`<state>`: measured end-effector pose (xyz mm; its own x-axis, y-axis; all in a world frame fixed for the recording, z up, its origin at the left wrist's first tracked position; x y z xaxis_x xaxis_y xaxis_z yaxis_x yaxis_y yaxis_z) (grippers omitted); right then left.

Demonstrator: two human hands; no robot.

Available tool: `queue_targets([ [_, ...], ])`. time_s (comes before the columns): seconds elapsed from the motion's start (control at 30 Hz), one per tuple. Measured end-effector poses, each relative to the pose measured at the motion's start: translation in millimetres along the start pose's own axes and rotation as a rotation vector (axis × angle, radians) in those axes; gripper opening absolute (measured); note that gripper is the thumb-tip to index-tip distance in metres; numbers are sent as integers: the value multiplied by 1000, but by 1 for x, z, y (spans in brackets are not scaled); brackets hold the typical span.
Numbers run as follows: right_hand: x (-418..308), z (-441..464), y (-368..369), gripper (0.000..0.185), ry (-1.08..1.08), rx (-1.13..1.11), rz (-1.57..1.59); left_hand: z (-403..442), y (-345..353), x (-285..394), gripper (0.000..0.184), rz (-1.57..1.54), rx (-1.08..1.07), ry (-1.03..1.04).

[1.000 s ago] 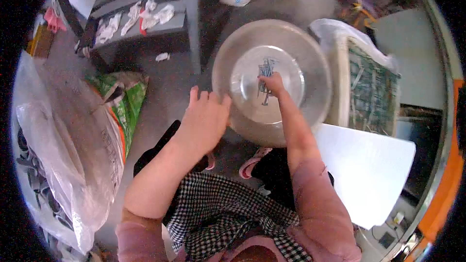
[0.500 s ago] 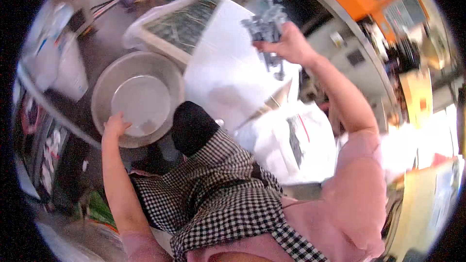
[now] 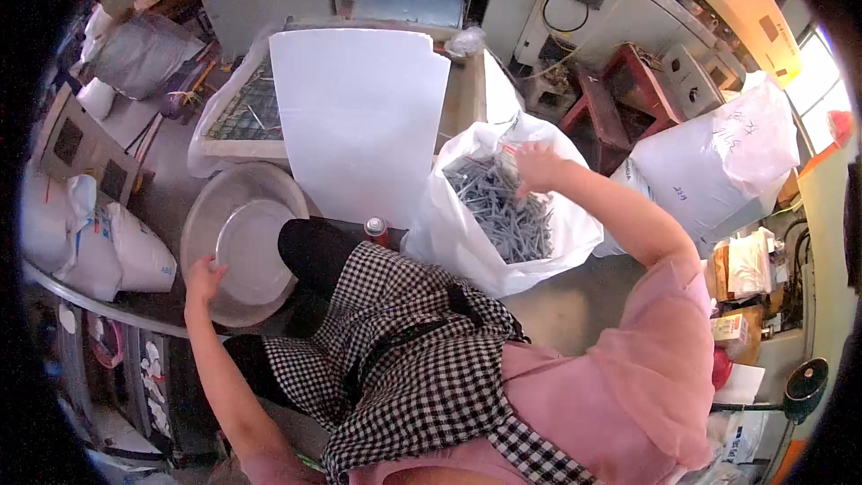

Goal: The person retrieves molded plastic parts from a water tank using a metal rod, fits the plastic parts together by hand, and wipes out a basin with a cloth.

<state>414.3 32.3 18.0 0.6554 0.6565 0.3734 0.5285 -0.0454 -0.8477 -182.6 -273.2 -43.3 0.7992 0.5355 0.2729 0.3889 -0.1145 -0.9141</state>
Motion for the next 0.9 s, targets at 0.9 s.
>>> queue_targets([
  [0.9,-125,102,-148,16,-362,22,-25,-4,88,-33,51,-103,-146,-392],
])
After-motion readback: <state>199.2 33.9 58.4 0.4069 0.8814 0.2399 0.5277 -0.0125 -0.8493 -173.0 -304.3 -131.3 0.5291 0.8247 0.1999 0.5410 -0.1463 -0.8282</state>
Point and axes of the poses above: each hand's wrist, its own z-axis towards the middle knuckle, its own y-axis out of the palm, x = y × z, the point moved 4 cm from there along z, towards the middle knuckle, and after that the axes turned 12 degrees about -x, right-handed, at the moved point
